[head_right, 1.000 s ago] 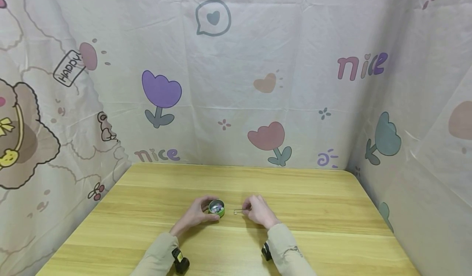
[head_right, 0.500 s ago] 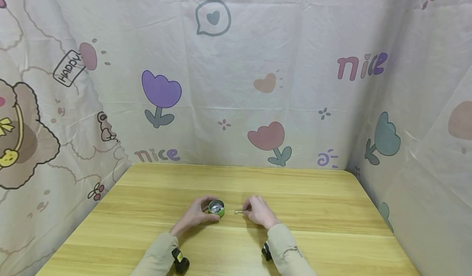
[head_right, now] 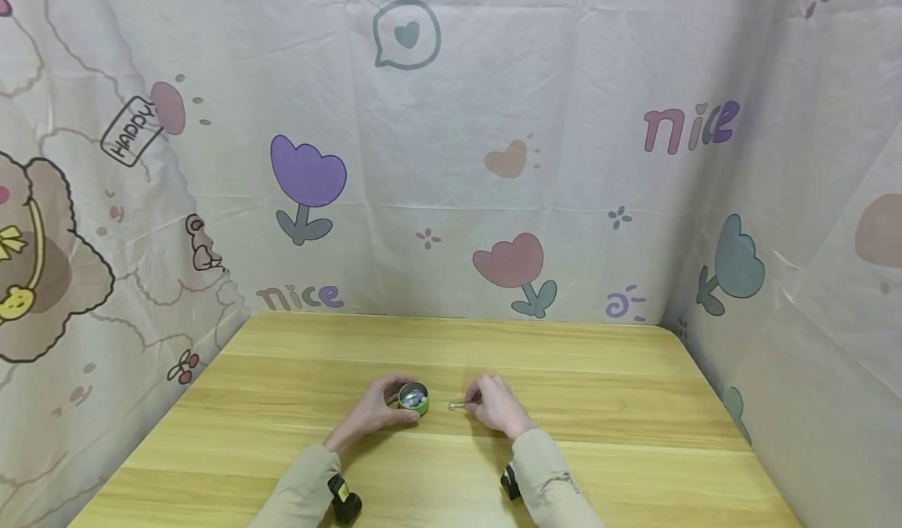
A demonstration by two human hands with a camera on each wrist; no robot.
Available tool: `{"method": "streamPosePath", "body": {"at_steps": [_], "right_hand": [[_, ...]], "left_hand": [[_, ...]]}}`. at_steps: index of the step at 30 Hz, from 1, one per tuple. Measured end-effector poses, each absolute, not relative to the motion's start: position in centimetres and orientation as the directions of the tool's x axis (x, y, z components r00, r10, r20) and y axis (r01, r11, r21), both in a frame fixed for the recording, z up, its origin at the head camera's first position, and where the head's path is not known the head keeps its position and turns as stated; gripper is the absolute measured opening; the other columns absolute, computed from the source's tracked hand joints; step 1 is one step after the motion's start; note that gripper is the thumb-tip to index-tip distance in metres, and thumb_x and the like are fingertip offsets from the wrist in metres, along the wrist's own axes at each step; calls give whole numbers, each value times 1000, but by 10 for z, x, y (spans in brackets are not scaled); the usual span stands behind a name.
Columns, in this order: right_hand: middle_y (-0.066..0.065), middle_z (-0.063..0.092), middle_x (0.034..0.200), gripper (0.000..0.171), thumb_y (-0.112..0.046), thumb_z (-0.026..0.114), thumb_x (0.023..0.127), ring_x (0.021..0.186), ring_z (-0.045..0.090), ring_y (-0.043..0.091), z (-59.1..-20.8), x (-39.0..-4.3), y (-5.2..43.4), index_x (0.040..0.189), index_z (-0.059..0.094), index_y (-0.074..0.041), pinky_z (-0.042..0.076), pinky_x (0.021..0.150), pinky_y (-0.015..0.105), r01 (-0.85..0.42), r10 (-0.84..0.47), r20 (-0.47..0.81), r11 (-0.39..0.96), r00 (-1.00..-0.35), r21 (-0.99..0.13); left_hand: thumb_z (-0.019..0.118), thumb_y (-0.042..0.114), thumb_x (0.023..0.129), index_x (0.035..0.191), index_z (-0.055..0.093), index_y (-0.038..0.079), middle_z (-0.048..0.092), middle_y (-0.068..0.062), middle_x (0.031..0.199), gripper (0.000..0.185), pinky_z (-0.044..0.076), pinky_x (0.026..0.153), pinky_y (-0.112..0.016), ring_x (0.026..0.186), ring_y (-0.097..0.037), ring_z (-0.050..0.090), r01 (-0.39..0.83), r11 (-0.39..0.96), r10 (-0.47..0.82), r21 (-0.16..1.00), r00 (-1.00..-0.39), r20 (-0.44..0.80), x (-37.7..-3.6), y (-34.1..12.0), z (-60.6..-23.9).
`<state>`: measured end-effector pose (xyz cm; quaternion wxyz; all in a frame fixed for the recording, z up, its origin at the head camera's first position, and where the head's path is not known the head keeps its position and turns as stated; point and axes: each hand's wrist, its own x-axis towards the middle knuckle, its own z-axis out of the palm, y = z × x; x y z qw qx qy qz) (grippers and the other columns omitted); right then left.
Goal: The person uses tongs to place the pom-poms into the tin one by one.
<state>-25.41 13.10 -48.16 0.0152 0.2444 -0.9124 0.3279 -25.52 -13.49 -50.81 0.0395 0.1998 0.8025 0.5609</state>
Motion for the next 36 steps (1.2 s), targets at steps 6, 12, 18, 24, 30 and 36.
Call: {"method": "streamPosePath", "body": {"at_steps": [6,12,18,24,30,36], "right_hand": [[2,72,79,5,0,75,82,72,60,8,-481,-254,132,81,74,-5,50,63,19,-464,-431,206,665,-878,-585],[0,72,78,7,-1,76,82,72,59,7,-480,-254,132,80,74,-7,48,62,19,-463,-425,212,667,-880,-583],[-1,71,78,7,-1,76,82,72,59,7,-479,-253,132,81,74,-7,48,62,19,-459,-418,213,675,-883,-578],[-1,71,78,4,-3,76,83,71,58,7,-477,-251,131,81,74,-6,48,61,19,-452,-415,206,671,-886,-588],[0,72,78,5,-6,75,86,70,57,5,-474,-250,130,84,75,-2,49,62,18,-450,-422,199,658,-884,-604],[1,73,80,3,-3,74,85,71,58,5,-472,-249,128,87,76,-4,49,62,18,-454,-425,205,644,-882,-616]], "left_hand": [[85,0,76,130,56,-9,62,-28,128,63,51,107,-52,121,-43,61,276,295,373,915,-915,156,-257,-134,-509],[85,0,76,130,56,-9,61,-28,128,63,51,107,-52,121,-43,60,275,294,375,915,-914,154,-257,-134,-509],[85,0,76,131,56,-9,61,-28,128,62,51,107,-52,121,-44,60,276,298,376,914,-914,154,-258,-134,-509],[85,1,77,131,55,-9,61,-29,129,63,50,107,-52,122,-44,60,282,307,380,909,-912,155,-257,-134,-509],[86,1,76,130,56,-10,61,-29,128,63,51,107,-52,122,-44,60,283,303,379,910,-912,158,-257,-134,-509],[85,2,77,130,55,-10,61,-29,128,63,51,106,-52,121,-44,60,286,302,380,910,-911,160,-257,-134,-509]]}}
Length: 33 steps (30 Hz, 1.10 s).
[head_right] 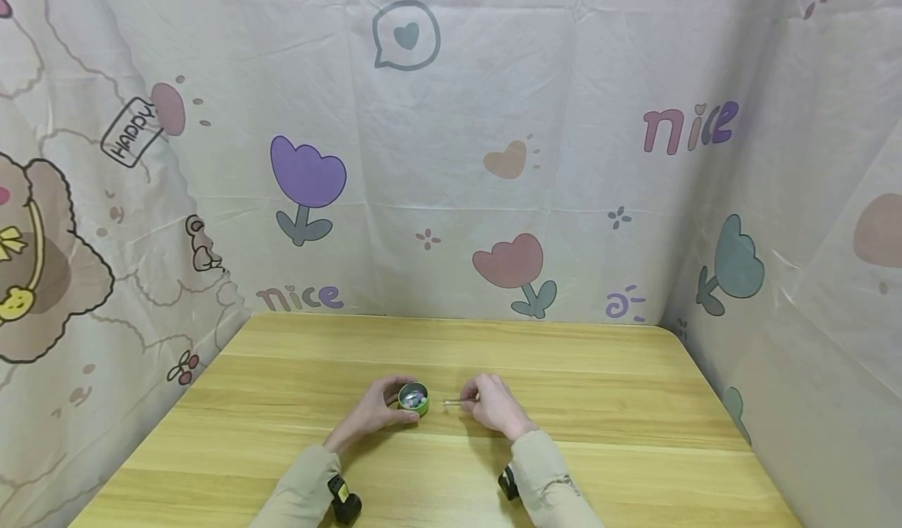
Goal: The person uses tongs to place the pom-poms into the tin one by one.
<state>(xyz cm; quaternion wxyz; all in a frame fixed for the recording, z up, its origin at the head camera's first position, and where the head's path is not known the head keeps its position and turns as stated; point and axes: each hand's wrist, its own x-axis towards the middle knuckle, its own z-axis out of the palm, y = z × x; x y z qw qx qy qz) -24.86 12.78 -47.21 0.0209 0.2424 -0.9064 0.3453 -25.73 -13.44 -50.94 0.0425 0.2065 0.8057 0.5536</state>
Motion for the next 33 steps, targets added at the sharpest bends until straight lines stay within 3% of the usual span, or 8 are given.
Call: {"method": "streamPosePath", "body": {"at_steps": [14,33], "right_hand": [[3,73,83,5,-4,74,86,74,61,12,-463,-248,120,91,76,-6,52,62,19,-421,-410,179,632,-894,-650],[0,74,86,5,-8,74,88,76,61,5,-455,-252,105,92,77,-8,52,68,19,-468,-434,218,631,-874,-619]], "left_hand": [[85,0,76,131,55,-10,61,-29,128,63,51,106,-52,120,-43,61,279,292,372,915,-914,160,-258,-134,-510],[85,0,76,130,55,-10,61,-29,130,62,51,107,-50,121,-43,60,283,280,375,917,-912,167,-259,-135,-510]]}}
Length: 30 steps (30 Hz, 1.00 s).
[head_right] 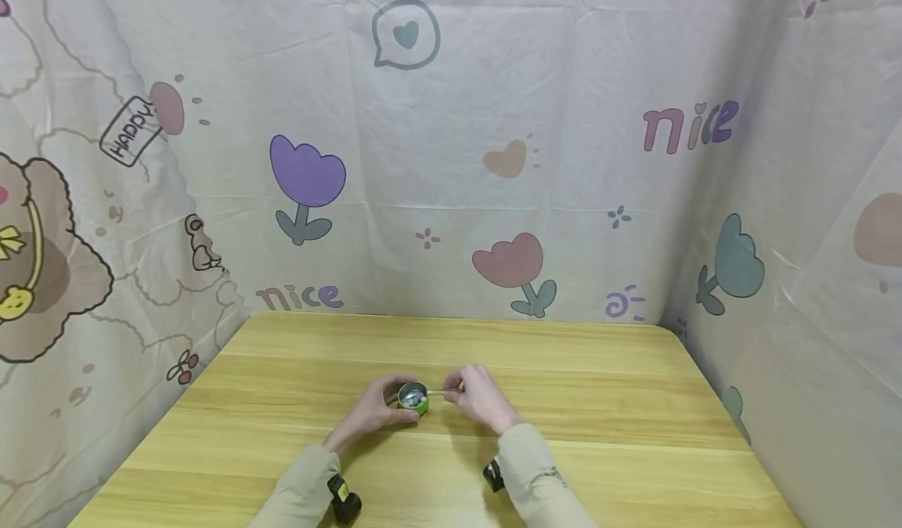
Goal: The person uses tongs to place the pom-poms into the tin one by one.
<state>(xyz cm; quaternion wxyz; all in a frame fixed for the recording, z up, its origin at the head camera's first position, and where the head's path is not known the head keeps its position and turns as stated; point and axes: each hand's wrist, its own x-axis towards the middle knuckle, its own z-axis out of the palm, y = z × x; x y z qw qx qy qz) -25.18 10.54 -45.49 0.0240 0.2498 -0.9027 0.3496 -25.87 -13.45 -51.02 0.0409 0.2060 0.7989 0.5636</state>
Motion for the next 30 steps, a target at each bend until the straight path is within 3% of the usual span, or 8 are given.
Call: {"method": "streamPosePath", "body": {"at_steps": [10,30], "right_hand": [[2,74,85,5,-7,74,88,75,64,11,-456,-254,97,92,77,-6,52,66,19,-481,-451,222,616,-865,-623],[2,75,86,5,-6,74,87,76,62,9,-463,-259,90,91,78,-7,52,68,21,-478,-454,212,622,-865,-620]], "left_hand": [[85,1,77,131,55,-9,61,-28,130,63,51,107,-51,122,-43,60,286,286,381,914,-910,166,-257,-135,-508],[85,1,77,130,55,-11,61,-29,129,63,53,106,-48,120,-43,61,295,284,381,912,-908,175,-259,-134,-511]]}}
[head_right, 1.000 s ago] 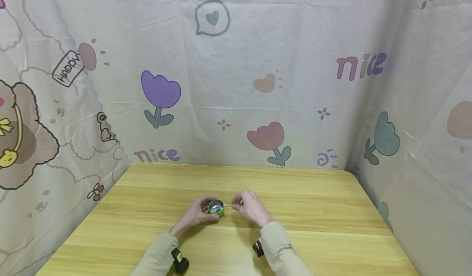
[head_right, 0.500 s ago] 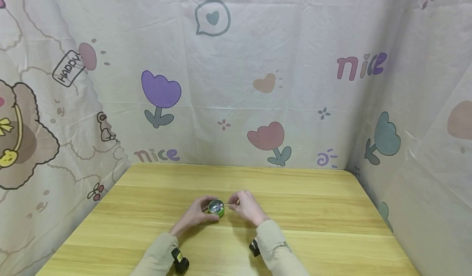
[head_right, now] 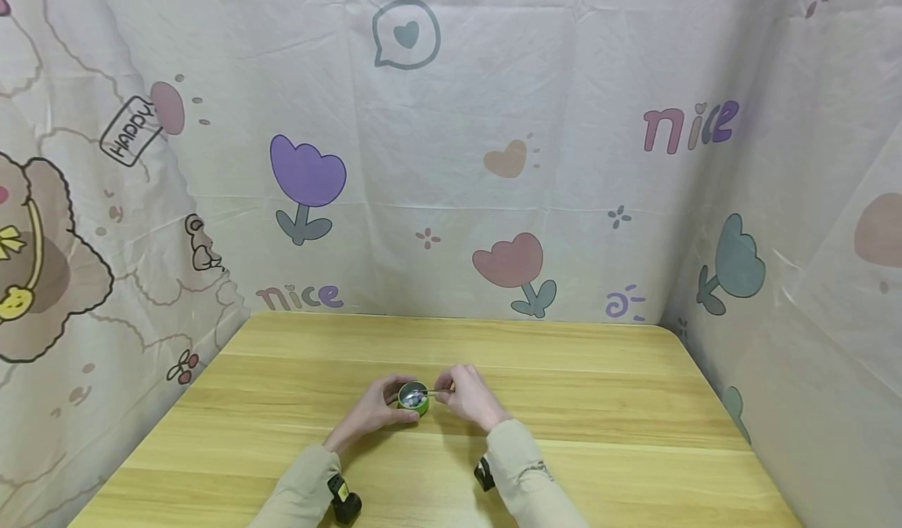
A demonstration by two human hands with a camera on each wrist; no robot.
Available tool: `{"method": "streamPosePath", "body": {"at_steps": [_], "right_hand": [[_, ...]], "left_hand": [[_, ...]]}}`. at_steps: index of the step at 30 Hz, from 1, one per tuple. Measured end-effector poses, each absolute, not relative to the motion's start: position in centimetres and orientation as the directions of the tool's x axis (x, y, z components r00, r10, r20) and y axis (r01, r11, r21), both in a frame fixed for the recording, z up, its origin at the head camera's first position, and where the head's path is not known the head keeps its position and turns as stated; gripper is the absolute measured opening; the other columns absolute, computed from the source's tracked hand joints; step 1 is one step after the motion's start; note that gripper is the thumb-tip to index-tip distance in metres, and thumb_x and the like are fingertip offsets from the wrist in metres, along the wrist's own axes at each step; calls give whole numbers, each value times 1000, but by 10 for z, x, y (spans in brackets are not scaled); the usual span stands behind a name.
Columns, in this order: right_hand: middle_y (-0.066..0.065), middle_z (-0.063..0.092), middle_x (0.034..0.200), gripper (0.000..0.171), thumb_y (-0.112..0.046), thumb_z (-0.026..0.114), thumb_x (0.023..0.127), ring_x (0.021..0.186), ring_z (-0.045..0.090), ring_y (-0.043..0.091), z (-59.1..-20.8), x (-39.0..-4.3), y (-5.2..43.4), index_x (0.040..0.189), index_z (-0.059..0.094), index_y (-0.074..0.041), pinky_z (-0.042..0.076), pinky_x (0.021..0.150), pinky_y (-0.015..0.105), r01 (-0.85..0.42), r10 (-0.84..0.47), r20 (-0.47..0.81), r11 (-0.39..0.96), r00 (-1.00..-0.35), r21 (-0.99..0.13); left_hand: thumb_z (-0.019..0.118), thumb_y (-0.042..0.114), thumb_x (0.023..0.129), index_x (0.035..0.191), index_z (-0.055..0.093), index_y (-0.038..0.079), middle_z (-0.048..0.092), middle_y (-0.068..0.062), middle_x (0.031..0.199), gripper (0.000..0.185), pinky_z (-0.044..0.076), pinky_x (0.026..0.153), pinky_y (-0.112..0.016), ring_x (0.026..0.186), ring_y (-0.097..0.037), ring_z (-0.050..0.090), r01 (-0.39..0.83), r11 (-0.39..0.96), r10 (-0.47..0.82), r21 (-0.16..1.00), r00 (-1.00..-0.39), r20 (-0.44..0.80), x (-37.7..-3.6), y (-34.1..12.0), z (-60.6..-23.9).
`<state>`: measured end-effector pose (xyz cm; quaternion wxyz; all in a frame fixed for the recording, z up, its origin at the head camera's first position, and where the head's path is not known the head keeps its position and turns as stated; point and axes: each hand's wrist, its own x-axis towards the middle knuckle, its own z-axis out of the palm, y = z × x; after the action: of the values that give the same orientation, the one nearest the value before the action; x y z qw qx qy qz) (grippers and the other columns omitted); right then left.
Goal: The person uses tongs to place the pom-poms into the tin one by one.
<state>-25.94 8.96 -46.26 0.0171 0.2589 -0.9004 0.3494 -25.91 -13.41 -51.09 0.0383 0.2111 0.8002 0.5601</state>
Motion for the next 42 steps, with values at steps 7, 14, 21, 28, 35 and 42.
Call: {"method": "streamPosePath", "body": {"at_steps": [7,14,21,28,35,42], "right_hand": [[4,75,87,6,-5,74,87,76,64,10,-462,-259,91,92,77,-5,54,68,22,-479,-453,215,618,-865,-624],[6,75,89,8,-5,73,88,78,66,14,-462,-257,95,95,77,-2,56,69,23,-463,-438,212,617,-874,-636],[5,75,87,5,-4,73,88,76,64,12,-465,-255,107,91,76,-4,54,67,20,-462,-410,240,623,-880,-631],[3,73,81,4,-4,74,86,73,61,9,-469,-255,124,88,74,0,52,65,17,-450,-386,248,629,-888,-634],[2,72,80,3,-3,76,84,72,60,6,-474,-255,143,86,74,-3,53,66,19,-439,-359,258,657,-897,-613],[2,69,77,6,-1,76,83,69,58,7,-476,-255,162,83,72,-4,51,62,18,-388,-312,233,694,-921,-606]], "left_hand": [[85,0,77,130,55,-11,61,-29,129,62,51,106,-51,121,-43,61,292,291,374,911,-911,173,-258,-134,-510],[85,0,77,130,55,-10,61,-28,129,62,51,107,-53,121,-43,61,285,299,369,911,-914,165,-257,-134,-509],[85,1,76,130,56,-9,61,-28,129,62,50,108,-54,121,-43,60,282,304,361,910,-918,164,-257,-134,-510],[86,2,76,130,57,-9,61,-28,128,62,51,106,-53,120,-43,61,290,325,358,900,-919,167,-256,-134,-510],[86,2,76,130,56,-9,61,-28,127,62,50,107,-54,120,-43,61,293,322,367,901,-915,166,-255,-133,-508],[85,2,77,130,56,-9,61,-28,128,62,50,107,-54,120,-43,61,290,317,368,903,-915,165,-257,-134,-508]]}}
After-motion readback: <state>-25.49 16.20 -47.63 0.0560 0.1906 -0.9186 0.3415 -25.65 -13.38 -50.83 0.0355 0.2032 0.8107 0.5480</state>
